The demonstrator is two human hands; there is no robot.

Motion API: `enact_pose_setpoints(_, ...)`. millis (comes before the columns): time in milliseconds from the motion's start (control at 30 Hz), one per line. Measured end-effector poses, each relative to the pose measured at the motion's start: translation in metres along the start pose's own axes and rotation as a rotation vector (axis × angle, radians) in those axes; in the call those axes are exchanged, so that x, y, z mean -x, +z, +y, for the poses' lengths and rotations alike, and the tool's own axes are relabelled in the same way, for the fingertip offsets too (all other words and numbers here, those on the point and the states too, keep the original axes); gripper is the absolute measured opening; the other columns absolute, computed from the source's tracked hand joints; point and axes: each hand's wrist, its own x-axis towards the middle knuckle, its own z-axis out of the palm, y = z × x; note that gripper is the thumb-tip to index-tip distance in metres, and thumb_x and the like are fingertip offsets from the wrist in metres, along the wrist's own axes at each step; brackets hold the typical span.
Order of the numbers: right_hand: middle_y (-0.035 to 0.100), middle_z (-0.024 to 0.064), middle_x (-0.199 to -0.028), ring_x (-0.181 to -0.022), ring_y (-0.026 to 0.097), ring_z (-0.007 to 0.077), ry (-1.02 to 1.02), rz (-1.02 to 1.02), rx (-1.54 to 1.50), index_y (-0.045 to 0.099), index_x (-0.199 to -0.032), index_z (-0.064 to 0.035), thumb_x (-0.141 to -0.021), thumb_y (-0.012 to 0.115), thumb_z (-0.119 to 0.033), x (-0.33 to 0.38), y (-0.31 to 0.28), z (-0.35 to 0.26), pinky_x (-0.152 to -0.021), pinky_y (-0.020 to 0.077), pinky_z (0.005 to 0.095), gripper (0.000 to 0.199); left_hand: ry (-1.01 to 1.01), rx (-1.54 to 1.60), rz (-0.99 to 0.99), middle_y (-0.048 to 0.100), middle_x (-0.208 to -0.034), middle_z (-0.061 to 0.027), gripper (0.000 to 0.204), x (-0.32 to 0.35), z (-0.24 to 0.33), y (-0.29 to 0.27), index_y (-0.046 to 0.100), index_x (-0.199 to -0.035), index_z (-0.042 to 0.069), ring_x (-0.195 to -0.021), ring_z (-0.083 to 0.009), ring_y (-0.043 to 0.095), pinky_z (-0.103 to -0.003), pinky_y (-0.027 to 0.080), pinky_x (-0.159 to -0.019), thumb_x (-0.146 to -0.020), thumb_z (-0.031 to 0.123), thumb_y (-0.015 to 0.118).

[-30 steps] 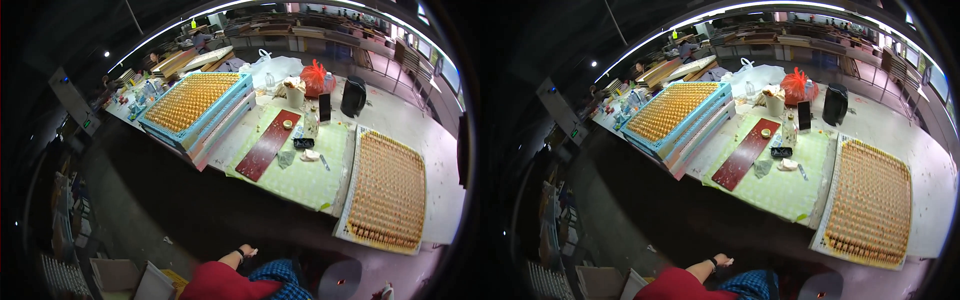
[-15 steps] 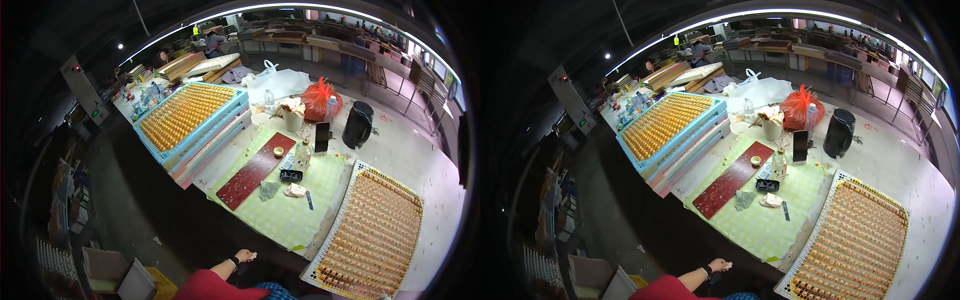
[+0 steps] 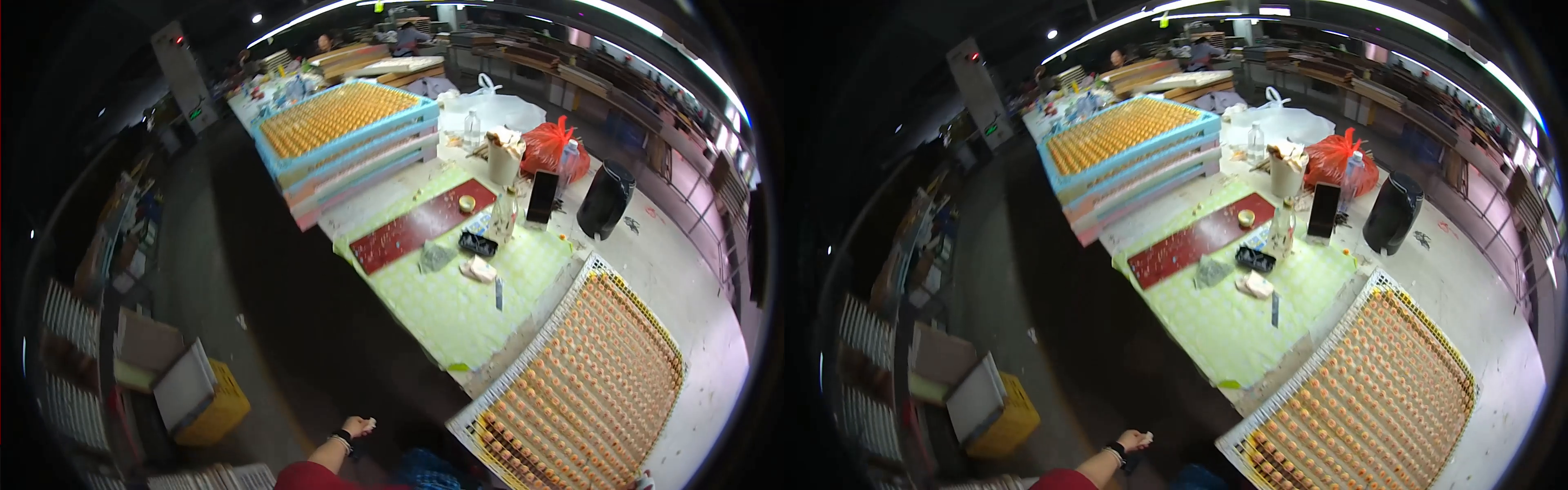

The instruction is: Applying glue or adhesive to small manufactured components on a grid tray.

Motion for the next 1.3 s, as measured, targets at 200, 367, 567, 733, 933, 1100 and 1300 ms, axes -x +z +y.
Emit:
enact_pose_setpoints(200, 0.056, 0.0072, -0.083, -0.071, 0.052, 0.014, 0.006, -0.155, 0.18, 0.048, -0.106, 0.0025, -0.079, 0.056, -0.037, -0.027, -0.121, -0.018, -0.057, 0.0414, 0.0224, 0.049, 0.123, 0.034, 0.292, 0.062, -0.066, -0.0074, 0.026, 0.027, -0.085, 0.094, 0.061, -0.076, 0.0, -0.052, -0.0122, 0.056, -0.025, 0.045, -0.047, -0.085, 0.021, 0.049)
enact_pose_setpoints(367, 0.056, 0.0067, -0.084, -0.071, 0.052, 0.0141, -0.124, -0.321, 0.079, 0.048, -0.106, 0.0022, -0.079, 0.055, -0.037, -0.033, -0.188, -0.015, -0.057, 0.0412, 0.0221, 0.048, 0.272, 0.029, 0.38, 0.062, -0.066, -0.0075, 0.026, 0.021, -0.066, 0.114, 0.059, -0.076, 0.0, -0.054, -0.0116, 0.057, -0.025, 0.045, -0.049, -0.084, 0.022, 0.048)
enact_pose_setpoints(567, 0.052, 0.006, -0.078, -0.068, 0.049, 0.0148, -0.089, -0.262, -0.014, 0.05, -0.089, -0.0022, -0.08, 0.053, -0.029, -0.011, -0.228, 0.011, -0.057, 0.038, 0.0238, 0.029, 0.591, 0.017, 0.488, 0.062, -0.069, -0.0074, 0.024, 0.056, -0.028, 0.129, 0.057, -0.081, 0.0, -0.058, -0.0116, 0.057, -0.025, 0.046, -0.054, -0.086, 0.022, 0.048)
enact_pose_setpoints(733, 0.047, 0.0044, -0.069, -0.063, 0.043, 0.0152, -0.17, -0.154, -0.005, 0.052, -0.078, -0.0056, -0.081, 0.051, -0.026, 0.019, -0.225, 0.051, -0.055, 0.0332, 0.026, 0.02, 0.762, -0.209, 0.571, 0.063, -0.074, -0.0093, 0.024, 0.107, -0.02, 0.125, 0.056, -0.087, 0.0, -0.067, -0.0147, 0.061, -0.027, 0.047, -0.06, -0.086, 0.022, 0.049)
enact_pose_setpoints(933, 0.047, 0.0073, -0.072, -0.064, 0.046, 0.0167, -0.202, -0.228, 0.188, 0.049, -0.08, -0.0037, -0.083, 0.049, -0.032, 0.046, -0.21, 0.067, -0.055, 0.0372, 0.0258, 0.028, 1.057, 0.017, 0.297, 0.063, -0.085, -0.0111, 0.012, 0.206, 0.061, 0.147, 0.053, -0.093, -0.003, -0.078, -0.0144, 0.061, -0.026, 0.049, -0.071, -0.086, 0.002, 0.045)
enact_pose_setpoints(1100, 0.052, 0.0087, -0.082, -0.068, 0.048, 0.0143, -0.178, -0.675, 0.423, 0.052, -0.092, 0.0021, -0.074, 0.062, -0.036, 0.054, -0.183, 0.078, -0.062, 0.0393, 0.0242, 0.043, 0.774, 0.167, -0.763, 0.059, -0.095, -0.0092, 0.019, 0.263, 0.103, 0.209, 0.051, -0.102, -0.002, -0.091, -0.0133, 0.056, -0.026, 0.046, -0.081, -0.09, 0.012, 0.044)
enact_pose_setpoints(1300, 0.06, 0.0065, -0.076, -0.066, 0.053, 0.012, 0.047, -1.062, 0.613, 0.059, -0.089, 0.0017, -0.067, 0.071, -0.031, 0.069, -0.105, 0.058, -0.061, 0.0423, 0.0223, 0.042, 0.604, -0.021, -1.184, 0.057, -0.09, -0.0009, 0.031, 0.255, 0.129, 0.269, 0.051, -0.106, 0.0, -0.077, -0.0032, 0.049, -0.019, 0.042, -0.066, -0.092, 0.025, 0.041)
